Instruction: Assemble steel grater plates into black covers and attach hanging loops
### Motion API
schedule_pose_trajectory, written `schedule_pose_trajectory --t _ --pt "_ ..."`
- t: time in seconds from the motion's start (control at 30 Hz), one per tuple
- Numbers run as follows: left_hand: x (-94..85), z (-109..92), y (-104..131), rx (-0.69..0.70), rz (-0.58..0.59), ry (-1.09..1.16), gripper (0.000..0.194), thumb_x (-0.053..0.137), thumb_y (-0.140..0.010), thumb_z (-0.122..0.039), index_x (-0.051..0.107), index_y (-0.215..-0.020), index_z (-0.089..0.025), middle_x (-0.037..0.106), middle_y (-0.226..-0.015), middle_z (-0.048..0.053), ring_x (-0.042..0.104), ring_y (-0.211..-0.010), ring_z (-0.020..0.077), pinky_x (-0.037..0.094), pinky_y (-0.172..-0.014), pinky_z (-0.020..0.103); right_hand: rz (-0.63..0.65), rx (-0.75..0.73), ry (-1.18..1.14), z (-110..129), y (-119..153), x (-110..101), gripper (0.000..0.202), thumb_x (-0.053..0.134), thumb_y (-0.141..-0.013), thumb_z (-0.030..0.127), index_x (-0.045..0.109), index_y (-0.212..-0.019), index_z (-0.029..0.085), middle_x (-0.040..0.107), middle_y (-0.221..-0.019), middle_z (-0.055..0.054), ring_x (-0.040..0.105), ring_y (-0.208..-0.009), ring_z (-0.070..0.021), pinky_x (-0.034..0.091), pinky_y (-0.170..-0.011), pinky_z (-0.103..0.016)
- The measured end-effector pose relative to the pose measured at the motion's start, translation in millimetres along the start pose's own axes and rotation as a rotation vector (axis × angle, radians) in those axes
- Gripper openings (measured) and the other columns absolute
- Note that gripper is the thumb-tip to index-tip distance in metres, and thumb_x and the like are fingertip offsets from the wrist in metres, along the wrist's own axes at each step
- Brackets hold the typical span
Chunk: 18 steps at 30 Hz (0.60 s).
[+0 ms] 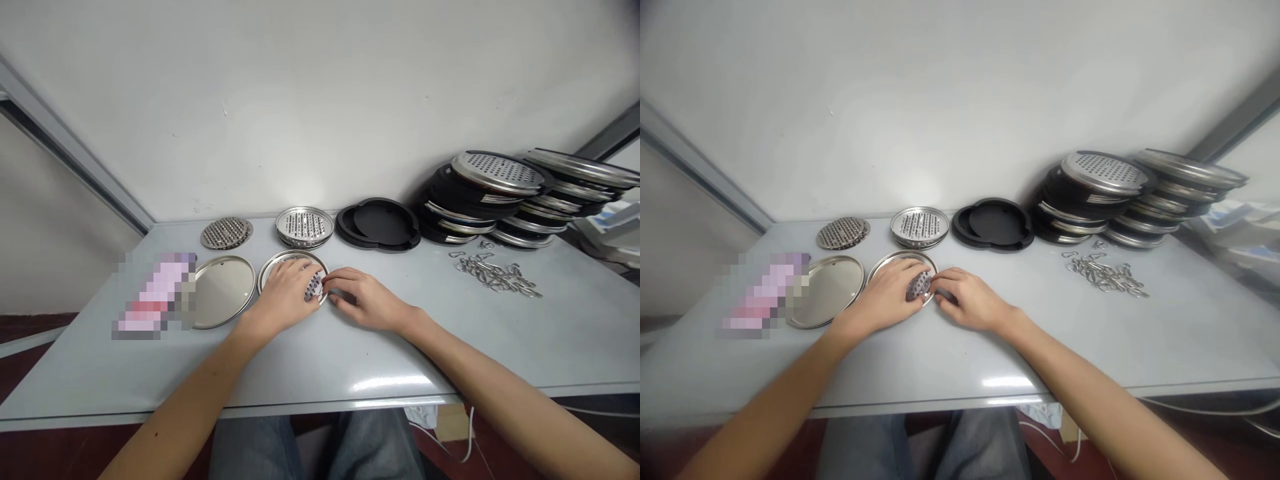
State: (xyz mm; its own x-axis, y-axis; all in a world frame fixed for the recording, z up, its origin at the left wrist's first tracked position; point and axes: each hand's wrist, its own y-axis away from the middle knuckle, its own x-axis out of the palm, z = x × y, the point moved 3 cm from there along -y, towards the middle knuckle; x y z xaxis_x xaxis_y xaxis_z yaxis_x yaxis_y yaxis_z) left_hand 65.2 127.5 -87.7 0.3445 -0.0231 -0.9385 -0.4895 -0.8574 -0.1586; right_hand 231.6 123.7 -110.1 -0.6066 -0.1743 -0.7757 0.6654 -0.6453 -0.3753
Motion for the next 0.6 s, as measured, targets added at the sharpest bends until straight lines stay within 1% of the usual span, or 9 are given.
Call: schedule_pose_trajectory --t 0.17,0.33,0.5,0.6 --pt "0.9 -1.5 0.5 -0.004 0.015 0.002 0.036 0.059 -0.081 -0.019 0.06 -0.116 -0.027 0.061 -0.117 0.003 0.053 -0.114 0.0255 0.038 -0.104 0.042 0.015 0.002 -0.007 -1.7 1.1 -1.0 0.023 0.055 -0.088 0.021 0.065 -0.109 0.021 0.061 -0.113 -0.01 0.06 -0.103 -0.0218 0.05 -0.092 -0.036" --pt "2.3 -1.5 1.0 -0.003 0.023 0.003 0.034 0.058 -0.083 -0.02 0.06 -0.117 -0.026 0.06 -0.119 0.004 0.052 -0.116 0.026 0.038 -0.104 0.043 0.021 0.009 0.001 -3.1 1.8 -1.1 0.022 0.057 -0.088 0.024 0.065 -0.108 0.021 0.06 -0.11 -0.009 0.059 -0.101 -0.0216 0.05 -0.091 -0.036" --pt "2.2 2.2 3.0 0.014 0.028 0.057 0.037 0.061 -0.083 -0.022 0.059 -0.12 -0.025 0.059 -0.125 0.005 0.049 -0.121 0.0262 0.035 -0.107 0.044 0.012 0.017 0.005 -1.6 2.2 -2.7 0.02 0.056 -0.089 0.024 0.065 -0.106 0.022 0.062 -0.109 -0.008 0.061 -0.1 -0.0209 0.05 -0.089 -0.034" --pt "-4.8 7.3 3.5 0.05 -0.005 0.15 0.039 0.063 -0.082 -0.027 0.058 -0.121 -0.026 0.059 -0.127 0.003 0.05 -0.122 0.0239 0.036 -0.107 0.04 -0.005 0.086 0.002 -3.1 2.2 -4.2 0.016 0.058 -0.088 0.026 0.062 -0.103 0.021 0.066 -0.101 -0.006 0.063 -0.091 -0.0197 0.05 -0.082 -0.032"
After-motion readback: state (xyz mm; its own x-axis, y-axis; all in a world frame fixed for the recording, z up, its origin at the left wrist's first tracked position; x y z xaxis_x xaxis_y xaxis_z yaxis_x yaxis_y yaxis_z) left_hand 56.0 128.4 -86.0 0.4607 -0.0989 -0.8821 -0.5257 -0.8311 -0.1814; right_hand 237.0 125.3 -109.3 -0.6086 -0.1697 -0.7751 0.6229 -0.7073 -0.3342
